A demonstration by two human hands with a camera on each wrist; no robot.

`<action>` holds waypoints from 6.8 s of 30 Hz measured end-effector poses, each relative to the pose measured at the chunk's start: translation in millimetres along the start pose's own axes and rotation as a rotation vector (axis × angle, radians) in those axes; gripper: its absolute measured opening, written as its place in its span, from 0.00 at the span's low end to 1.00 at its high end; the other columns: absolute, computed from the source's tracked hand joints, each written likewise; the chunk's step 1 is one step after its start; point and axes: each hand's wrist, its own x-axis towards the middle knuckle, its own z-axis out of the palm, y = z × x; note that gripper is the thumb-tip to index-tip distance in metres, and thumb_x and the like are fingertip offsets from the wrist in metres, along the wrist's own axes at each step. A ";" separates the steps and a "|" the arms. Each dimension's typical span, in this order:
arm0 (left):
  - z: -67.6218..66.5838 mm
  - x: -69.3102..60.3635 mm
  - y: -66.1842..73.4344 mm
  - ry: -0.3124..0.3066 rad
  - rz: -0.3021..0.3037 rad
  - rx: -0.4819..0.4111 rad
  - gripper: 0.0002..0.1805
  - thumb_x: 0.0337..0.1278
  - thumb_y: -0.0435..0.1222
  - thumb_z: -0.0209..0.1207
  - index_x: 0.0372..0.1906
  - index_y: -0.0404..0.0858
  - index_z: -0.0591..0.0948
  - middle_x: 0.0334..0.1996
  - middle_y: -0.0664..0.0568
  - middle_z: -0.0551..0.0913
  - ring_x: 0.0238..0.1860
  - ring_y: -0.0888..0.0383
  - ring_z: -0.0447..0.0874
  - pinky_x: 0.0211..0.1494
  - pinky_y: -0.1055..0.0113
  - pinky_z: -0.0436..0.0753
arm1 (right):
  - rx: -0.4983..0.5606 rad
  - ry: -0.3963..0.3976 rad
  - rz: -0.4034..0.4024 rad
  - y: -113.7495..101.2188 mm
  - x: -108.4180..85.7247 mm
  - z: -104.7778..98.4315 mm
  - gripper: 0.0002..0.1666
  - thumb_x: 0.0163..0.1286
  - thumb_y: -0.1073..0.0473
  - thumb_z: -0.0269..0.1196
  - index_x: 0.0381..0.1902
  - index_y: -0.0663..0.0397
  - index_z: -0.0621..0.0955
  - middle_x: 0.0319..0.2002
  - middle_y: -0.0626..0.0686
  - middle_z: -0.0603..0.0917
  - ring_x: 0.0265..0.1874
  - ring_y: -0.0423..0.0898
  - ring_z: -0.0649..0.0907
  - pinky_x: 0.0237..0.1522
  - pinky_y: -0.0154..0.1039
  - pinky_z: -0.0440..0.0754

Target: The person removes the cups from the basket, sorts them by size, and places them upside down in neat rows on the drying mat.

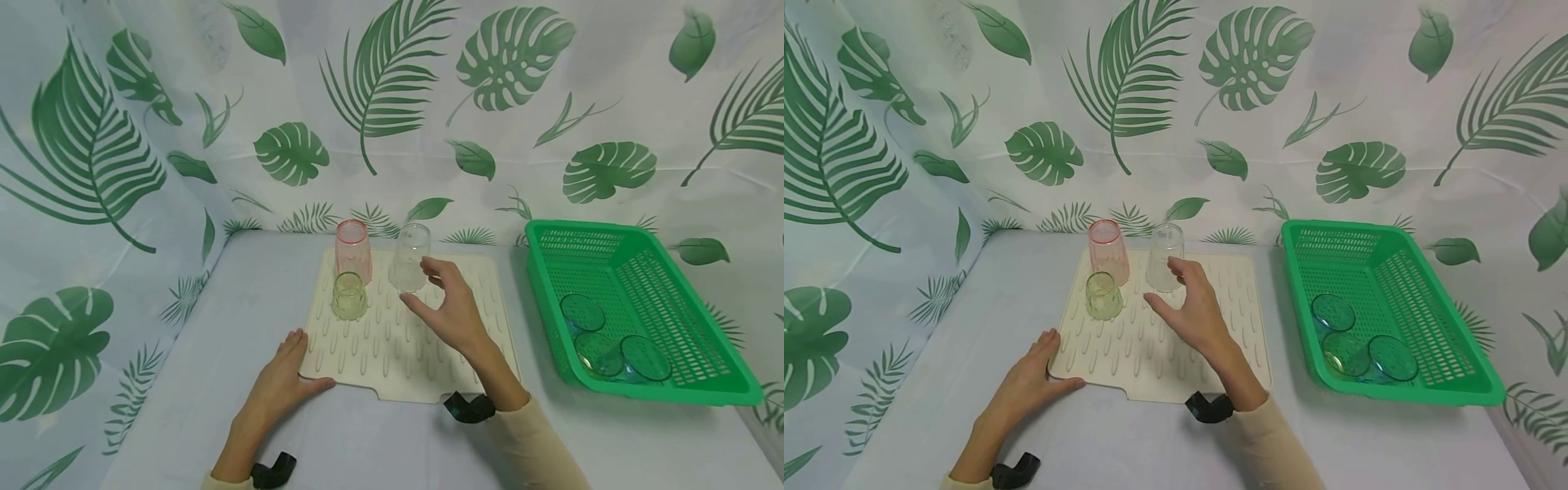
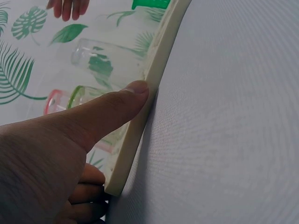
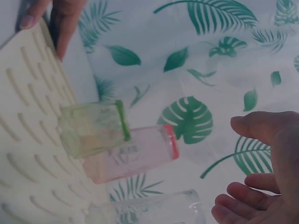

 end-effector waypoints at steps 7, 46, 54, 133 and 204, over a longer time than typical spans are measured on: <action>-0.1 0.3 -0.5 -0.011 -0.012 -0.008 0.60 0.46 0.61 0.71 0.75 0.27 0.60 0.77 0.33 0.58 0.79 0.38 0.52 0.79 0.43 0.60 | -0.039 0.048 -0.056 0.1 -4.8 -19.0 0.41 0.59 0.58 0.74 0.67 0.64 0.71 0.61 0.62 0.78 0.61 0.58 0.79 0.65 0.53 0.79; -1.2 0.5 0.0 -0.025 -0.034 -0.039 0.60 0.46 0.61 0.71 0.76 0.28 0.60 0.78 0.34 0.57 0.79 0.38 0.51 0.79 0.42 0.60 | -0.121 0.366 0.146 32.9 -47.7 -132.1 0.40 0.58 0.69 0.72 0.69 0.61 0.72 0.60 0.60 0.77 0.55 0.23 0.71 0.59 0.15 0.71; -0.5 0.9 -1.5 -0.032 -0.034 -0.038 0.61 0.46 0.62 0.71 0.76 0.28 0.59 0.78 0.35 0.56 0.80 0.38 0.51 0.79 0.42 0.61 | -0.129 0.443 0.203 52.0 -61.6 -150.9 0.39 0.57 0.70 0.72 0.67 0.60 0.73 0.55 0.35 0.74 0.54 0.27 0.73 0.57 0.15 0.72; 1.2 0.0 -1.3 -0.003 -0.026 -0.040 0.61 0.45 0.61 0.72 0.76 0.28 0.60 0.77 0.34 0.58 0.79 0.38 0.52 0.78 0.42 0.61 | -0.578 -0.197 0.544 145.5 -71.5 -185.3 0.50 0.67 0.52 0.65 0.65 0.91 0.58 0.57 0.88 0.63 0.56 0.80 0.64 0.53 0.74 0.71; -2.9 0.6 1.5 -0.006 -0.049 -0.064 0.59 0.45 0.61 0.71 0.75 0.29 0.63 0.77 0.35 0.59 0.79 0.38 0.54 0.77 0.41 0.63 | -0.150 0.048 0.245 24.1 -63.1 -112.2 0.51 0.54 0.54 0.78 0.71 0.59 0.67 0.63 0.61 0.76 0.61 0.57 0.76 0.57 0.12 0.65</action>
